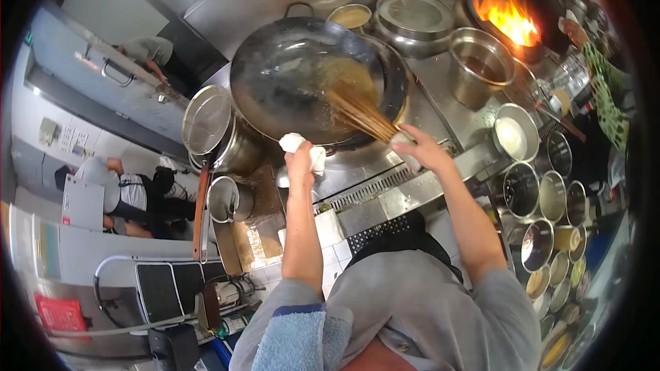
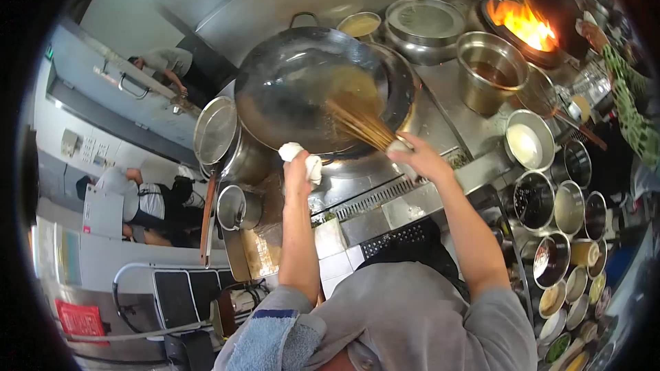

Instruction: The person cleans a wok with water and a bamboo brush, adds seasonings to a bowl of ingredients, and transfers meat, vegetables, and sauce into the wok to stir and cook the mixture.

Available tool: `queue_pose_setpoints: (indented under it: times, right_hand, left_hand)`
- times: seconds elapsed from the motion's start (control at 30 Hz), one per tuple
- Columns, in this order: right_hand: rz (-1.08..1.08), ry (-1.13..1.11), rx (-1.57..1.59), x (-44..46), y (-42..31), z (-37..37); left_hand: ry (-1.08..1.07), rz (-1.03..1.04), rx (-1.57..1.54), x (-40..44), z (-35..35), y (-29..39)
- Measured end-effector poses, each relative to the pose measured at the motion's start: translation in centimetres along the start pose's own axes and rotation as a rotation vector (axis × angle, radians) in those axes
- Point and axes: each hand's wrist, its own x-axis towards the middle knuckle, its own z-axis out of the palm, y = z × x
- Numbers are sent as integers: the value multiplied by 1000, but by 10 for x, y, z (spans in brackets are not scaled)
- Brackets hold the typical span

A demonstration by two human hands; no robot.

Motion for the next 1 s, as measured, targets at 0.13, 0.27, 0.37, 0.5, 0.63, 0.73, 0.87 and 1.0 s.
queue_pose_setpoints:
  times: [0.13, 0.27, 0.37, 0.5, 0.63, 0.73, 0.87, 1.0]
  right_hand:
    - [170, 199, 376, -80, 26, -2]
    - [78, 340, 312, -98, 49, -24]
    - [105, 316, 243, -88, 29, -41]
    - [-269, 340, -18, -40, -11, -56]
    - [-475, 216, -105, 11, -110, -58]
    - [-508, 164, -274, 53, -151, -43]
    - [-270, -148, -719, 69, -104, -30]
    - [-332, -346, -1382, 32, -131, -89]
  left_hand:
    - [-35, 63, 49, -5, -6, -3]
    - [-73, 107, 72, -16, -7, -6]
    - [-54, 117, 86, -36, -1, 1]
    - [29, 297, 169, -30, -5, -30]
    - [52, 388, 291, -28, -15, -52]
    - [66, 476, 382, -49, -10, -48]
    - [102, 562, 414, -57, -10, -68]
    - [115, 572, 352, -56, -11, -77]
